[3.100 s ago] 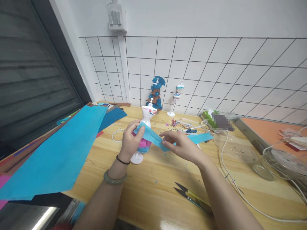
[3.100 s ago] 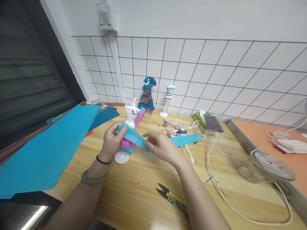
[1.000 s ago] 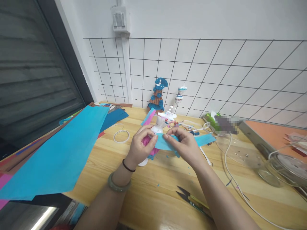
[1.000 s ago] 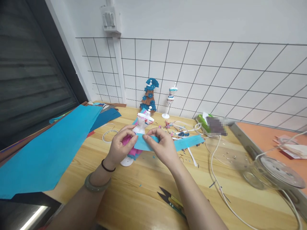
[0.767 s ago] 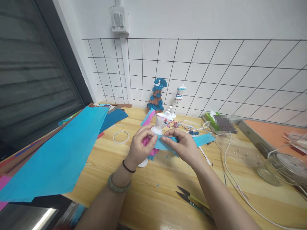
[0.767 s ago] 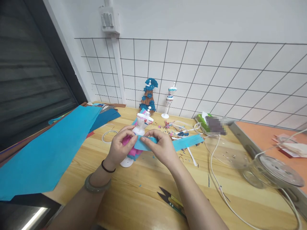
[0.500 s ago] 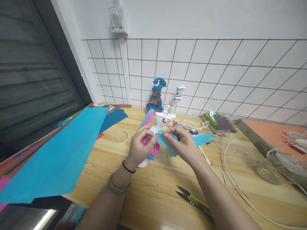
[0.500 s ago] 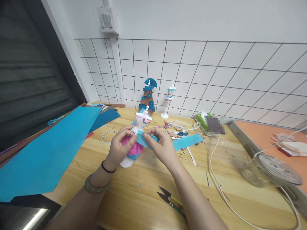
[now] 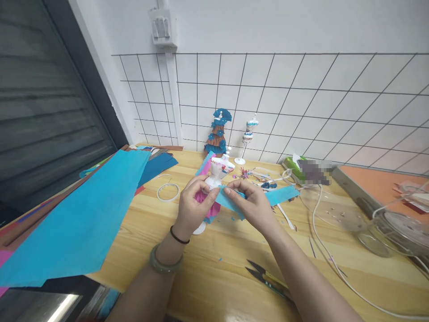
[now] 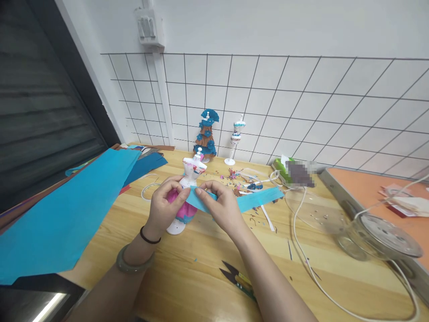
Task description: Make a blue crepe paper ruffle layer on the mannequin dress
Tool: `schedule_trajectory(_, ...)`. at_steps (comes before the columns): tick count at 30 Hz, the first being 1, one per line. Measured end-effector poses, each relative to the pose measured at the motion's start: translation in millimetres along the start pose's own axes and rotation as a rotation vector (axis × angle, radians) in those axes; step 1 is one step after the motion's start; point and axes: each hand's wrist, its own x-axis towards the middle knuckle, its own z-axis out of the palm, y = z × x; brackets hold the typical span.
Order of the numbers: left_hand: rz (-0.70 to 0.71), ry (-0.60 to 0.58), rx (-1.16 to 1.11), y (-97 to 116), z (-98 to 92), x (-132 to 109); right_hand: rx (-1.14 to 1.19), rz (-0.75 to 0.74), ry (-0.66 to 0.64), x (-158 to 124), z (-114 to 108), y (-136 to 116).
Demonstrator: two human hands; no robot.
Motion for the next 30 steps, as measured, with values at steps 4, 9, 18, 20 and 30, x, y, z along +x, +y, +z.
schedule_trajectory(4,-0.022,0.013,-0.033,0,-1.2,-1,0.042,0.01,0.006,-1,2,-2)
schedule_trajectory(9,0.02,0.006,-0.042,3,-3.6,-1,0.082,0.029,-0.024,-3,5,-3)
schedule_trajectory(18,0.082,-0.003,0.002,8,-0.9,-3,0.071,0.005,0.033,-2,7,-1)
schedule_trajectory(20,0.093,-0.003,0.022,10,-0.2,-3,0.036,-0.023,0.043,-2,7,0)
schedule_trajectory(30,0.112,0.026,0.074,14,3.3,-3,-0.061,-0.12,0.074,-3,7,1)
